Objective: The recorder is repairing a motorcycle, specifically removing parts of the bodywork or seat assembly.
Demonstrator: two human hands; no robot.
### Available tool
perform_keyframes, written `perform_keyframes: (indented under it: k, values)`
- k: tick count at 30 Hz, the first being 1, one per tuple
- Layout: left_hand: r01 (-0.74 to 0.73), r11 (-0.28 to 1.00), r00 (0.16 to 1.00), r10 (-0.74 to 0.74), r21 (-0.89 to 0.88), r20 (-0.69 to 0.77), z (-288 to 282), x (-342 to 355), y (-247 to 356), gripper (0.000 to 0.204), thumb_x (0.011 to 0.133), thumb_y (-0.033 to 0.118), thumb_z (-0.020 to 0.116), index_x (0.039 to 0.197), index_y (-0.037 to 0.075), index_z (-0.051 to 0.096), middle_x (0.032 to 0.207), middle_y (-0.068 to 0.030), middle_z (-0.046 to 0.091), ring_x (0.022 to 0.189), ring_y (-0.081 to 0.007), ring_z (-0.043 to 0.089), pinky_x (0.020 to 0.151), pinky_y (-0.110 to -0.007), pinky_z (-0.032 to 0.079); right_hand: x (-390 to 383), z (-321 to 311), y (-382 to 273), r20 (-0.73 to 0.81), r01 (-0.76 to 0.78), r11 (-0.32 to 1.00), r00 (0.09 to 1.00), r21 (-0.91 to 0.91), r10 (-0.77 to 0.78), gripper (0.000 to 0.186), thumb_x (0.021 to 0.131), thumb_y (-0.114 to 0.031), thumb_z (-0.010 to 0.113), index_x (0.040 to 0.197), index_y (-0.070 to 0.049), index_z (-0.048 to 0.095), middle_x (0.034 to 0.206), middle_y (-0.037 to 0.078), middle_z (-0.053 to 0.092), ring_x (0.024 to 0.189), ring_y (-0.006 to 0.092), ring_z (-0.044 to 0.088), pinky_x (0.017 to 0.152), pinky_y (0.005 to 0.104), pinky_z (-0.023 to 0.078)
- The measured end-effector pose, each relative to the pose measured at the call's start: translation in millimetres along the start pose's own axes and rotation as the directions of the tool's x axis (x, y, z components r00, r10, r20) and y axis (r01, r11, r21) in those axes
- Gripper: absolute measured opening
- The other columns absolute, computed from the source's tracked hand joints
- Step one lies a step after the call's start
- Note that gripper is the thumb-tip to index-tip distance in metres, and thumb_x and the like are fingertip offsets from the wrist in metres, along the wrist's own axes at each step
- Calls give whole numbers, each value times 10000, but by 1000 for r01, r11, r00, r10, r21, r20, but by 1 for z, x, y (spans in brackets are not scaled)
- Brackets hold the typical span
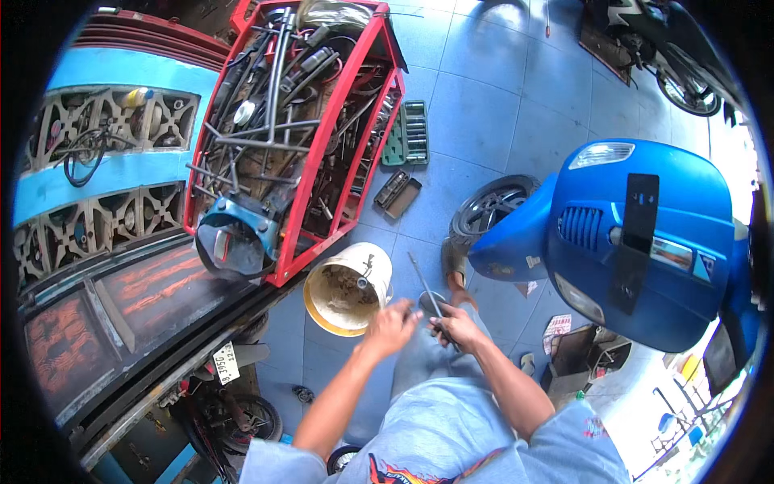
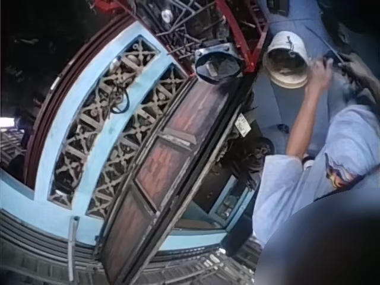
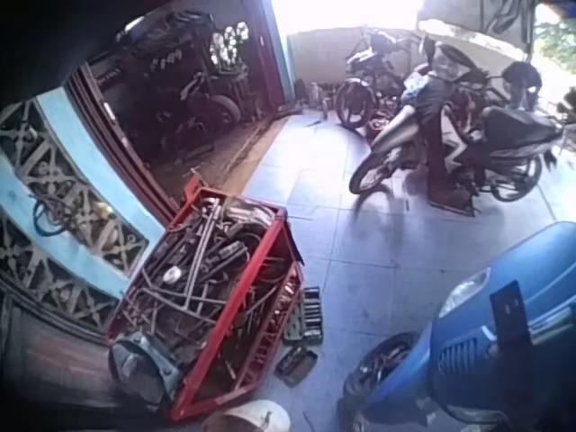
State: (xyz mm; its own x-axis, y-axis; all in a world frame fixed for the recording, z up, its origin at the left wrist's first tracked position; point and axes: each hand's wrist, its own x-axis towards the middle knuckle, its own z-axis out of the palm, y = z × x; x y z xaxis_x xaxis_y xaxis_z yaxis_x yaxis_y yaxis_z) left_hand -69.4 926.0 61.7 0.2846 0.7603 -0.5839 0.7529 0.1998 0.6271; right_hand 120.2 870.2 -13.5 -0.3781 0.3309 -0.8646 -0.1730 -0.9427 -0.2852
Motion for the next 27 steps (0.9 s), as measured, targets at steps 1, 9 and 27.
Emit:
perform_keyframes:
  k: [1,9,27]
  values:
    - [24,997,999,-21,72,-37,3,27,-23,367,923,334,554,1081,7,606,914,-235,670,882,-409,645,764,-471,515,-9,-2,-14,-91,-3,988,996,-152,-11,435,877,-160,621,1283,-27,537,670,77,588,440,139,524,425,308,446]
    - [345,923,929,-309,171,-203,54,292,-243,328,874,271,610,992,-34,634,967,-294,647,962,-448,619,847,-495,493,-28,-82,2,-223,-102,578,965,-809,-141,584,809,-348,623,1315,-77,514,963,283,653,893,455,630,821,499,512]
    - [538,769,790,-318,344,-524,30,491,-421,224,877,188,578,939,-19,640,959,-237,661,939,-404,637,826,-486,499,59,-46,27,-386,66,814,856,-577,-344,620,785,-201,672,1370,-90,497,547,93,526,471,239,525,504,380,453]
